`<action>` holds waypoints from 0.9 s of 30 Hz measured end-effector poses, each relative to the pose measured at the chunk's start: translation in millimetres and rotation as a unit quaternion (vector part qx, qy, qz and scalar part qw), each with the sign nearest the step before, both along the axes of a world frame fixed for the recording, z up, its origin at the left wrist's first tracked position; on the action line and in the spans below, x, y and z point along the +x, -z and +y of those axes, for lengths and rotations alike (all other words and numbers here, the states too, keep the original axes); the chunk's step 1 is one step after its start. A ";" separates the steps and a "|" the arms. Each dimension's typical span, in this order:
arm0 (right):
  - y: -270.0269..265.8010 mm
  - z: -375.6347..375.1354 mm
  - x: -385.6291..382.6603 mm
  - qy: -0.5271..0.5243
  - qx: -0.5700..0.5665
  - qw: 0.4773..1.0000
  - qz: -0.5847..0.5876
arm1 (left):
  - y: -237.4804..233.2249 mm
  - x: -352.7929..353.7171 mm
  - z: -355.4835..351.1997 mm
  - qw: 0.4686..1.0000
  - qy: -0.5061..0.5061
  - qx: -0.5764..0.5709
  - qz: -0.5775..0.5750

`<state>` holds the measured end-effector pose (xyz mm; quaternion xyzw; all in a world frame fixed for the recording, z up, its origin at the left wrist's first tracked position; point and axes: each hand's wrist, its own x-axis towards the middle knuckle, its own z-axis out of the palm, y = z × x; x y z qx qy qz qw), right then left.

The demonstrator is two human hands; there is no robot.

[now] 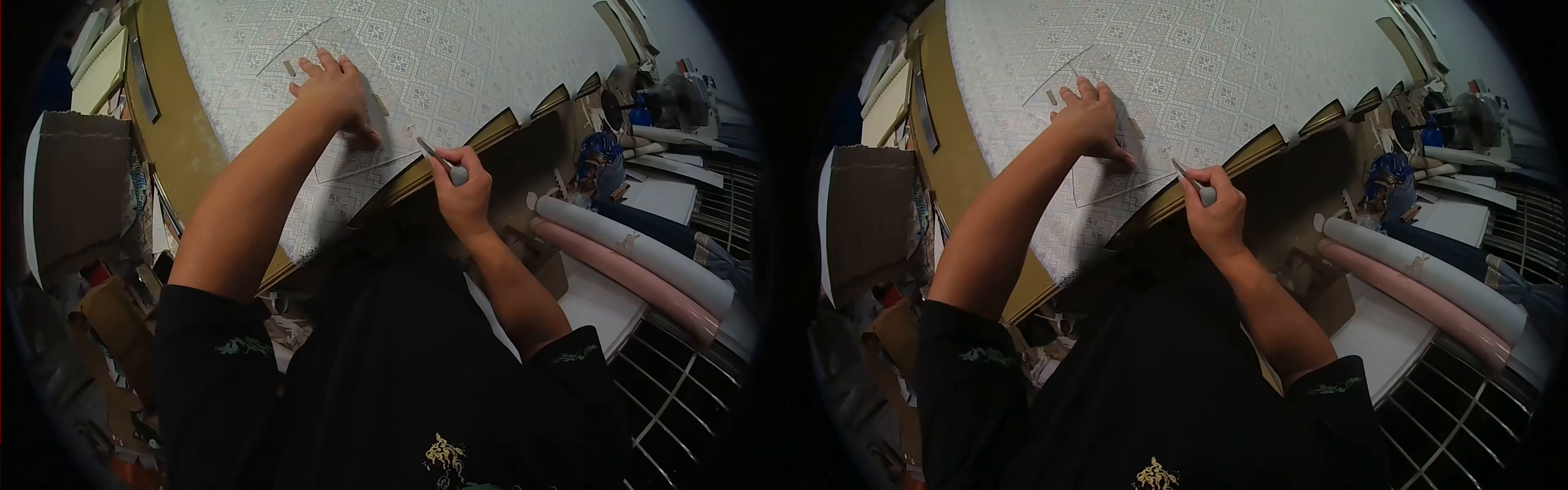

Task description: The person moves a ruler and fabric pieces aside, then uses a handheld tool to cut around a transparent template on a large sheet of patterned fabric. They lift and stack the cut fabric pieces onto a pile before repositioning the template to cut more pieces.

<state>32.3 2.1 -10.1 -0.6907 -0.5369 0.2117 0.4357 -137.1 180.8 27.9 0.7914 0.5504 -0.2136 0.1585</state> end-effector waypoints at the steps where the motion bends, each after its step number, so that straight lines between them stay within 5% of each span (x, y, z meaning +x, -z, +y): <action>1: 7.9 0.0 -2.8 -0.002 0.041 0.999 0.022 | 0.5 1.3 0.0 1.000 0.001 -0.005 0.002; 8: 20.0 11.9 -2.5 -0.023 0.109 0.993 0.044 | 2.7 -0.5 -1.9 1.000 0.013 0.007 -0.002; 11: 6.0 18.8 14.1 -0.044 0.027 0.996 0.068 | 2.2 -3.5 -4.2 0.999 0.025 0.027 -0.003; 19: -6.3 88.8 91.6 -0.277 -0.027 0.950 0.139 | 8.9 -6.8 -4.8 0.998 0.025 0.053 -0.007; 21: -12.9 108.0 101.9 -0.371 -0.147 0.911 0.105 | 11.2 -7.7 -4.7 0.998 0.022 0.055 0.002; 27: -20.5 140.3 109.3 -0.485 -0.201 0.848 0.066 | 10.7 -7.2 -5.3 0.998 0.019 0.058 0.003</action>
